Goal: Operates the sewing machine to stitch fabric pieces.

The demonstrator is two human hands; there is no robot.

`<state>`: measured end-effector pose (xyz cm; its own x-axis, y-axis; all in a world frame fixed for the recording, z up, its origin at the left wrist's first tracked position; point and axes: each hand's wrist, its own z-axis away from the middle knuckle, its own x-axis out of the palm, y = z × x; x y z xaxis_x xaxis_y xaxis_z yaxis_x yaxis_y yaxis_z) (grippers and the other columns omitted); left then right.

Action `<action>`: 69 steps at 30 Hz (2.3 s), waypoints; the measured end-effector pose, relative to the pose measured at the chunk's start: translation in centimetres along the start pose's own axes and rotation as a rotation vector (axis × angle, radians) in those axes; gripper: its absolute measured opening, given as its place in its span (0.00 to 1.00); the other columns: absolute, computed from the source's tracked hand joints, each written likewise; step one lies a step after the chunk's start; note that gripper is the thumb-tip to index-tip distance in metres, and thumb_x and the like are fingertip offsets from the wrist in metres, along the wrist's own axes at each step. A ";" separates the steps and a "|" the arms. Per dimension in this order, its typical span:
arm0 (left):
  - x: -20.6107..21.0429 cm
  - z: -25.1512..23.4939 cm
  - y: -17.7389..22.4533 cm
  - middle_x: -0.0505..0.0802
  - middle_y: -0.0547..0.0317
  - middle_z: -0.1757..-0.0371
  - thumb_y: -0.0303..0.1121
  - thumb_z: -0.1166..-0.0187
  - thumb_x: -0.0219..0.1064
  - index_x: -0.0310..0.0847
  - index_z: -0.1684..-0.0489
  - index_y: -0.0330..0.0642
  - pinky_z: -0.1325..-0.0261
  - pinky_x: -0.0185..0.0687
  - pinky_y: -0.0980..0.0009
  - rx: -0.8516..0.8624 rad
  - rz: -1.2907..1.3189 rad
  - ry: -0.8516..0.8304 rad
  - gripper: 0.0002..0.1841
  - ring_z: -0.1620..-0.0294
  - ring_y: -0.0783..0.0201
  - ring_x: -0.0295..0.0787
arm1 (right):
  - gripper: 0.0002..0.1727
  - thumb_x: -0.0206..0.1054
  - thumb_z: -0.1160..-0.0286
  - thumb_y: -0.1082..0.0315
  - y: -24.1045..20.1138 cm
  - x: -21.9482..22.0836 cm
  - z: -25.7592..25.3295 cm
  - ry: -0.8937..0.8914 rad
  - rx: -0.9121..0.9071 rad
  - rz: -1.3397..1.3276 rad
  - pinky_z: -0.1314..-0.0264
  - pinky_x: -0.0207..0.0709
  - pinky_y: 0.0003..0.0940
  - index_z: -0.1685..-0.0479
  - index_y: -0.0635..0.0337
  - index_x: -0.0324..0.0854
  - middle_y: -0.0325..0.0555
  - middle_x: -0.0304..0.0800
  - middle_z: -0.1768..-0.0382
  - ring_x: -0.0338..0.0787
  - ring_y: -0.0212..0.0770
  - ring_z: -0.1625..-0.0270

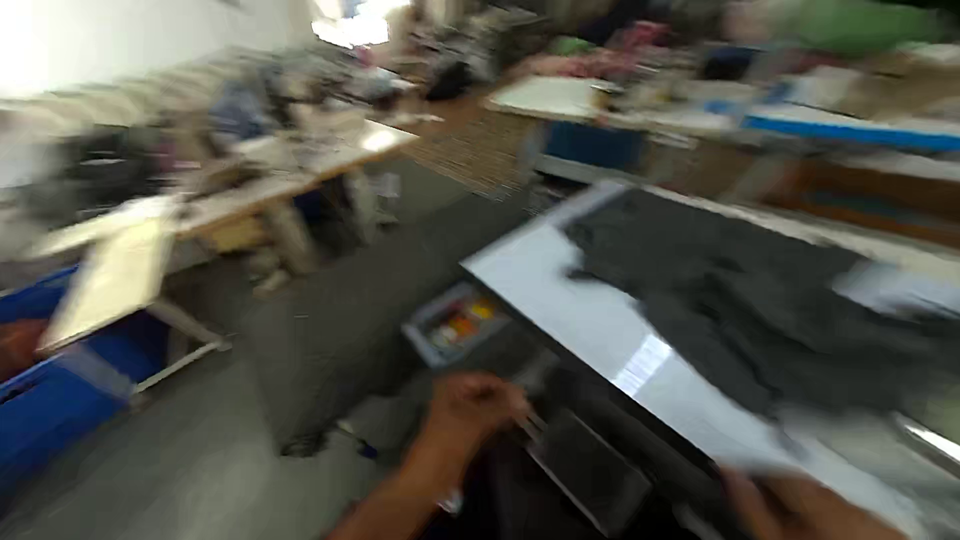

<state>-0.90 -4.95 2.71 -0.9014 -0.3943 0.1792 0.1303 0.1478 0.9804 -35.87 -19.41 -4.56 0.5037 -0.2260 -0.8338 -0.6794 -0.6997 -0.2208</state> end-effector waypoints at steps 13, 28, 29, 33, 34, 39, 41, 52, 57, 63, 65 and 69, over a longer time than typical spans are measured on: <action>21.6 -14.0 0.1 0.92 0.63 0.62 0.30 0.23 0.74 0.91 0.55 0.42 0.55 0.84 0.70 0.139 -0.362 -0.463 0.05 0.64 0.69 0.86 | 0.24 0.67 0.23 0.44 2.3 0.0 0.5 0.131 0.145 -0.206 0.81 0.76 0.38 0.79 0.52 0.85 0.35 0.81 0.84 0.82 0.34 0.81; 37.0 -16.4 -4.5 0.94 0.67 0.68 0.34 0.25 0.76 0.95 0.63 0.50 0.59 0.85 0.69 0.302 -0.574 -0.744 0.02 0.67 0.73 0.89 | 0.26 0.66 0.22 0.44 2.3 0.2 0.4 0.208 0.189 -0.271 0.85 0.67 0.31 0.82 0.53 0.84 0.32 0.76 0.88 0.76 0.29 0.85; 37.3 -16.4 -4.7 0.94 0.68 0.68 0.35 0.26 0.76 0.95 0.63 0.51 0.58 0.84 0.67 0.310 -0.598 -0.752 0.02 0.67 0.73 0.89 | 0.26 0.66 0.22 0.44 2.3 0.2 0.4 0.209 0.190 -0.267 0.85 0.67 0.30 0.82 0.53 0.83 0.32 0.77 0.88 0.77 0.29 0.85; 37.8 -16.1 -5.1 0.94 0.72 0.68 0.38 0.26 0.77 0.94 0.65 0.55 0.55 0.83 0.62 0.350 -0.672 -0.776 0.02 0.66 0.75 0.89 | 0.26 0.67 0.23 0.44 2.2 0.2 0.3 0.217 0.197 -0.264 0.85 0.66 0.29 0.83 0.53 0.83 0.32 0.76 0.88 0.77 0.29 0.85; 37.9 -16.1 -5.2 0.94 0.73 0.69 0.38 0.25 0.77 0.94 0.65 0.56 0.55 0.83 0.62 0.370 -0.686 -0.777 0.02 0.66 0.76 0.89 | 0.26 0.68 0.23 0.44 2.2 0.2 0.3 0.217 0.200 -0.262 0.85 0.66 0.29 0.84 0.53 0.83 0.32 0.76 0.88 0.76 0.29 0.85; 38.2 -16.2 -5.5 0.94 0.74 0.69 0.39 0.26 0.76 0.94 0.65 0.57 0.51 0.81 0.58 0.424 -0.700 -0.796 0.02 0.65 0.76 0.88 | 0.26 0.69 0.23 0.44 2.2 0.2 0.2 0.232 0.205 -0.272 0.86 0.64 0.29 0.84 0.54 0.82 0.33 0.74 0.89 0.74 0.29 0.86; 38.3 -16.2 -5.4 0.94 0.75 0.68 0.39 0.26 0.76 0.94 0.65 0.57 0.52 0.82 0.62 0.421 -0.698 -0.800 0.02 0.65 0.77 0.89 | 0.26 0.69 0.24 0.44 2.2 0.2 0.2 0.230 0.209 -0.267 0.85 0.64 0.29 0.84 0.54 0.82 0.32 0.74 0.89 0.75 0.29 0.86; 38.8 -16.0 -5.1 0.93 0.75 0.70 0.40 0.26 0.76 0.94 0.66 0.58 0.49 0.77 0.54 0.454 -0.754 -0.840 0.02 0.65 0.75 0.87 | 0.26 0.68 0.24 0.44 2.2 0.3 0.1 0.269 0.202 -0.262 0.86 0.63 0.29 0.84 0.54 0.82 0.32 0.74 0.89 0.74 0.29 0.86; 38.7 -15.9 -5.1 0.93 0.75 0.69 0.40 0.26 0.76 0.94 0.66 0.58 0.46 0.75 0.51 0.467 -0.761 -0.842 0.02 0.64 0.75 0.87 | 0.26 0.68 0.24 0.45 2.1 0.3 0.1 0.264 0.208 -0.259 0.86 0.64 0.28 0.84 0.54 0.83 0.32 0.75 0.89 0.75 0.29 0.86; 38.8 -15.8 -5.2 0.93 0.76 0.67 0.41 0.26 0.75 0.94 0.65 0.58 0.41 0.71 0.46 0.494 -0.777 -0.841 0.03 0.61 0.74 0.87 | 0.25 0.69 0.24 0.45 2.2 0.3 0.1 0.276 0.204 -0.263 0.86 0.63 0.28 0.84 0.54 0.83 0.32 0.74 0.89 0.74 0.28 0.87; 38.8 -15.8 -5.3 0.93 0.76 0.67 0.41 0.26 0.75 0.94 0.65 0.58 0.40 0.71 0.45 0.506 -0.777 -0.840 0.03 0.61 0.74 0.87 | 0.25 0.69 0.24 0.45 2.2 0.3 0.1 0.276 0.207 -0.262 0.86 0.63 0.28 0.84 0.54 0.83 0.32 0.74 0.89 0.74 0.28 0.86; 38.8 -15.7 -5.4 0.93 0.75 0.67 0.41 0.25 0.75 0.94 0.64 0.59 0.38 0.69 0.43 0.523 -0.778 -0.834 0.03 0.60 0.73 0.88 | 0.26 0.69 0.24 0.45 2.2 0.4 0.1 0.279 0.209 -0.254 0.86 0.63 0.28 0.84 0.54 0.83 0.32 0.75 0.89 0.74 0.28 0.86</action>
<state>-30.06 -35.26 5.63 -0.6769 0.1263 -0.7252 -0.5600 0.5510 0.6187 -37.18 -21.03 -5.44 0.7745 -0.2589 -0.5772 -0.5941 -0.6112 -0.5230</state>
